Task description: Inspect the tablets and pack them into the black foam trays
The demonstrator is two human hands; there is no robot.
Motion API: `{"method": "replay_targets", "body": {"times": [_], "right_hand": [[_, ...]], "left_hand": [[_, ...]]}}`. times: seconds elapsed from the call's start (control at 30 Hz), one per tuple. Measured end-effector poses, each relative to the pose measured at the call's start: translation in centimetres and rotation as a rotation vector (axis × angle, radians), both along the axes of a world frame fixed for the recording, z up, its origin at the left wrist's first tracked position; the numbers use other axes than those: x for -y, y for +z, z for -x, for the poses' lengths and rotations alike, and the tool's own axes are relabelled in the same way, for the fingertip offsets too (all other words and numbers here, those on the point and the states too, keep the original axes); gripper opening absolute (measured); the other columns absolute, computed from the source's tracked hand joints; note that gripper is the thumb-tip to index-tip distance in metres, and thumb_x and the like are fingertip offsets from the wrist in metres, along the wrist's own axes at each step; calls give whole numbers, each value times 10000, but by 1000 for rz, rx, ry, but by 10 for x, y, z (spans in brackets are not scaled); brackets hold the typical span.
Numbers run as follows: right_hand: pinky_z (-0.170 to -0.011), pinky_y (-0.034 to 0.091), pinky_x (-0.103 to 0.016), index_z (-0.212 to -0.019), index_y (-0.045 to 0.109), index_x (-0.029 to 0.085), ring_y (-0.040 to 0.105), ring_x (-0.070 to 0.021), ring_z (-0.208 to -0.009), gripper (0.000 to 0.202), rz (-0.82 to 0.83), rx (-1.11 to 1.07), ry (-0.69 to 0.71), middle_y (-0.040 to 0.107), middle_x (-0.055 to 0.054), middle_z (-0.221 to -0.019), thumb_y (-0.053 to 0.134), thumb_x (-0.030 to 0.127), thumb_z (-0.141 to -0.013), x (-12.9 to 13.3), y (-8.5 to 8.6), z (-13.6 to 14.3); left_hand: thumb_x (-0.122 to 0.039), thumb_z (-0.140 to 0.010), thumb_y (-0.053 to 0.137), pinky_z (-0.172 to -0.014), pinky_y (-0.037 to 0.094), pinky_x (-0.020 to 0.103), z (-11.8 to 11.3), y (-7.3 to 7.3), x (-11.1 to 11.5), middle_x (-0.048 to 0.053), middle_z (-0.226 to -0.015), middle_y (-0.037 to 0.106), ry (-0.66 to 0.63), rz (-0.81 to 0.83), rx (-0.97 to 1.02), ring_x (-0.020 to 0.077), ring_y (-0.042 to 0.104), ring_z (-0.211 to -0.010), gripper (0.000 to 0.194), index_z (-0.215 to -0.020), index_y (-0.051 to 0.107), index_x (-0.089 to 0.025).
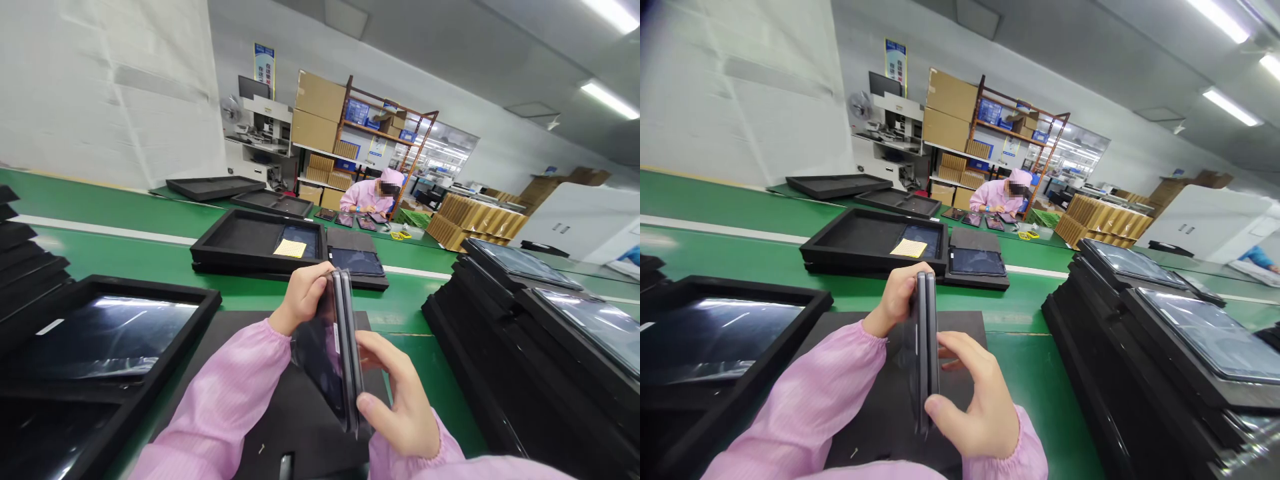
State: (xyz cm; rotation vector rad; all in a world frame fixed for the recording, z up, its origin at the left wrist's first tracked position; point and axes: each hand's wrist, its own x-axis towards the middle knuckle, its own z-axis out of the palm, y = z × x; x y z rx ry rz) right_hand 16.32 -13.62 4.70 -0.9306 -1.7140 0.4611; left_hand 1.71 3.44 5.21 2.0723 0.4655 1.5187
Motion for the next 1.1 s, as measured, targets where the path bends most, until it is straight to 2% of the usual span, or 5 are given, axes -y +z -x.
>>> {"method": "replay_targets", "body": {"times": [0.2,0.57,0.7,0.9,1.1], "right_hand": [[-718,632,-260,-1125,708,222,747,-199,-825,287,23,-22,-66,768,-64,-971,617,174,-857,-4,6,-1],[-635,604,-258,-891,733,203,721,-195,-670,246,-6,63,-238,760,-32,-768,520,153,-778,-2,11,-9],[-652,619,-271,-914,732,209,736,-201,-692,249,-1,50,-236,779,-44,-825,515,170,-799,1,11,-5],[-742,626,-270,-1107,703,194,753,-226,-860,319,30,52,-239,783,-62,-990,594,197,-807,4,15,13],[-859,581,-213,-1230,648,235,733,-183,-937,452,68,83,-252,756,-19,-1087,614,153,-787,7,16,27]], "left_hand": [[-772,-903,206,-508,376,312,-1,3,9,-6,-533,547,-7,-42,-58,166,487,-463,671,-674,528,-229],[-746,-904,191,-530,398,314,-7,1,14,26,-594,598,40,-88,-130,188,544,-514,656,-681,535,-234],[-751,-901,201,-527,401,314,-8,0,14,28,-599,608,38,-91,-117,191,554,-517,658,-678,543,-235],[-711,-927,231,-519,395,305,-8,-1,14,25,-594,608,40,-117,-83,183,553,-507,630,-685,549,-224],[-689,-945,190,-580,430,311,-13,-12,9,39,-681,666,19,-167,-83,199,589,-570,641,-790,602,-222]]}}
